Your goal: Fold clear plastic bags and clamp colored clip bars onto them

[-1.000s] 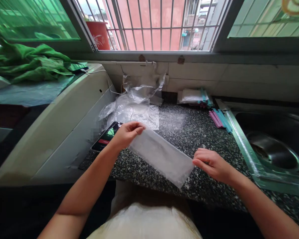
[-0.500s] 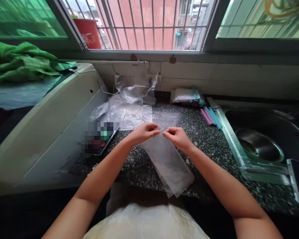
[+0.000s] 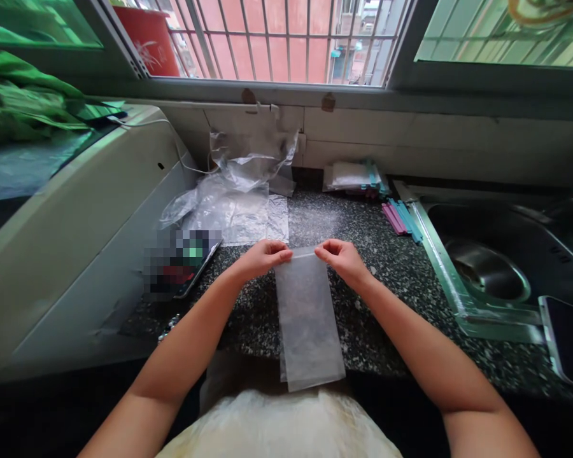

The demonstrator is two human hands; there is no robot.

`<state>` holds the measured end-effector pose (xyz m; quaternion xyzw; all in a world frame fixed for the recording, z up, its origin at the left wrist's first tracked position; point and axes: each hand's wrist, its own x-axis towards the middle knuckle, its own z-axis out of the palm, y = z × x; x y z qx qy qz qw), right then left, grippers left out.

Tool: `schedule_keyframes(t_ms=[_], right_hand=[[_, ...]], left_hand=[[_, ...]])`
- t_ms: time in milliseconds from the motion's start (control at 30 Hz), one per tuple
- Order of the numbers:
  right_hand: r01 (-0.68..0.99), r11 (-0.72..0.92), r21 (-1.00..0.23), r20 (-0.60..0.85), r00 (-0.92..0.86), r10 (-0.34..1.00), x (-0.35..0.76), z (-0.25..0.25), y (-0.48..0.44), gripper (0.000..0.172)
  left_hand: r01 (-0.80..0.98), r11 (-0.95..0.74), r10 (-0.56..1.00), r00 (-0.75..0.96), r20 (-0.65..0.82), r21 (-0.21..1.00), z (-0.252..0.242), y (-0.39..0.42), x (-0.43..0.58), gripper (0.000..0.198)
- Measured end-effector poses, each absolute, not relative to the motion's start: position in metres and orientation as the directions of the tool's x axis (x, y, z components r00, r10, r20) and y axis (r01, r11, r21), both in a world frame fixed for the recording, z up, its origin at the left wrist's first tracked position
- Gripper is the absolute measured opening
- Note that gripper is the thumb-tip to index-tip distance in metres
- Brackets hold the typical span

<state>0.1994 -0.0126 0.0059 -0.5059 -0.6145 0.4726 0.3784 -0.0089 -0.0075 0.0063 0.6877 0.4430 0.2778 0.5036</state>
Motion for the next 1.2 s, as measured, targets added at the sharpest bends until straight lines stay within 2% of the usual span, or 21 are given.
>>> schedule_keyframes(t_ms=[167, 300, 433, 567, 667, 867, 967, 1100, 1200], right_hand=[[0.309, 0.058, -0.949, 0.003, -0.175, 0.985, 0.197, 0.006, -0.016, 0.038], [0.278, 0.056, -0.959, 0.033, -0.088, 0.996, 0.199, 0.002, -0.014, 0.037], [0.242, 0.054, -0.969, 0.048, -0.03, 0.998, 0.201, 0.0, -0.012, 0.037], [0.202, 0.015, -0.979, -0.008, -0.112, 0.994, 0.201, -0.002, -0.013, 0.041], [0.232, -0.004, -0.973, -0.05, -0.192, 0.98, 0.199, -0.003, -0.016, 0.041], [0.258, -0.001, -0.966, -0.046, -0.168, 0.985, 0.194, -0.001, -0.019, 0.036], [0.251, -0.033, -0.967, -0.092, -0.228, 0.969, 0.193, 0.0, -0.021, 0.036], [0.332, -0.084, -0.94, -0.204, -0.345, 0.916, 0.192, 0.0, -0.026, 0.037], [0.378, -0.071, -0.923, -0.217, -0.358, 0.908, 0.191, -0.001, -0.028, 0.037]], left_hand=[[0.318, -0.106, 0.902, 0.43, -0.044, 0.942, 0.002, -0.007, -0.006, 0.03], [0.254, -0.048, 0.931, 0.361, -0.049, 0.966, 0.002, -0.007, -0.004, 0.03], [0.163, -0.066, 0.947, 0.32, 0.01, 0.984, 0.003, -0.008, -0.002, 0.031], [0.072, -0.045, 0.971, 0.239, 0.027, 0.996, 0.002, -0.005, -0.004, 0.034], [0.025, -0.021, 0.987, 0.159, 0.016, 0.999, 0.001, -0.001, -0.008, 0.034], [-0.075, 0.007, 0.995, 0.103, 0.0, 0.997, 0.002, 0.002, -0.01, 0.035], [-0.121, -0.018, 0.998, 0.051, 0.025, 0.992, 0.002, 0.004, -0.012, 0.036], [-0.179, -0.067, 0.995, -0.083, 0.053, 0.982, 0.0, 0.011, -0.02, 0.032], [-0.222, -0.065, 0.99, -0.139, 0.034, 0.973, -0.002, 0.016, -0.024, 0.028]])
